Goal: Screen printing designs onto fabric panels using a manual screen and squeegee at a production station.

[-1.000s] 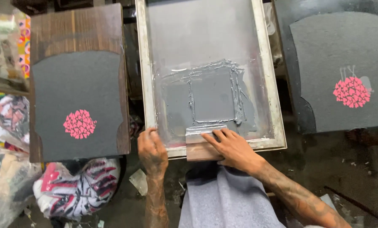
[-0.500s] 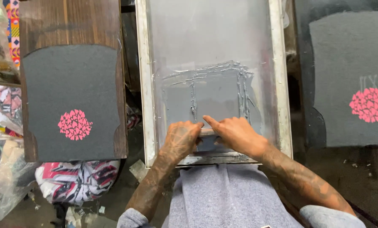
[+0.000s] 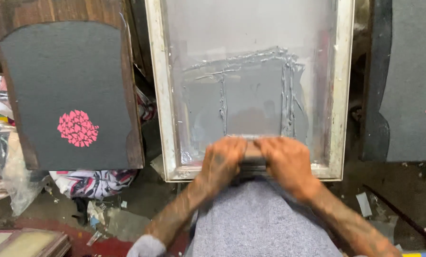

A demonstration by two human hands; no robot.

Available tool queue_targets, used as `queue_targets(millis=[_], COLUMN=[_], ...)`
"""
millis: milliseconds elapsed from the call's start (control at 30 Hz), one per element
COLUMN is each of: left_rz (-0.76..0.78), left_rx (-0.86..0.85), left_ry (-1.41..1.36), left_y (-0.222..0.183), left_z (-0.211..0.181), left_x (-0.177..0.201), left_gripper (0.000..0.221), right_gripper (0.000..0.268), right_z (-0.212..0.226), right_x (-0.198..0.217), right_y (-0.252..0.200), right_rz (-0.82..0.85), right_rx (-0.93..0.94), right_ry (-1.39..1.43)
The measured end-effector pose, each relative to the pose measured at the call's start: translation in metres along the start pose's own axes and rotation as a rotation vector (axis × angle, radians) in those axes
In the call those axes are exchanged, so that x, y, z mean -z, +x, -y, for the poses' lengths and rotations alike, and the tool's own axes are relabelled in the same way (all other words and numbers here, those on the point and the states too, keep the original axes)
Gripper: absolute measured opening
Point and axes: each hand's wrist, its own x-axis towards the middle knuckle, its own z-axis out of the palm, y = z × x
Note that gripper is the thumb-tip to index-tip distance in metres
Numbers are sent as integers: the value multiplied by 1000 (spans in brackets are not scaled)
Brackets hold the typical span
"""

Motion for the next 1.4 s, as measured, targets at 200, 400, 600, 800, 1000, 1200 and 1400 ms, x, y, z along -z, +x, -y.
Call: queue_targets(millis=[200,400,600,800,1000,1200,1400], left_rz=[108,168,103,242,404,68,193], left_rx=[102,149,168,187,175,192,212], left_ry=[66,85,92,-69,-131,-68,6], left_y=[146,149,198,139,63,191,199], left_z=[66,38,56,40,-1,68,70], left_x=[35,79,85,73,63,78,74], left_gripper=[35,21,25,25,27,28,26], right_gripper=[33,38,47,28,48,22,23], right_z=[-70,-54,-76,-54,-18,-72,-86], right_x=[15,79,83,50,74,91,54], right_y=[124,139,181,134,73,190,194], right_rz=[69,303,281,448,586,308,382], right_rx=[-74,-132,-153,-134,-93,-105,-154], right_ry=[-89,-55,-147,-182,125,-203,-96])
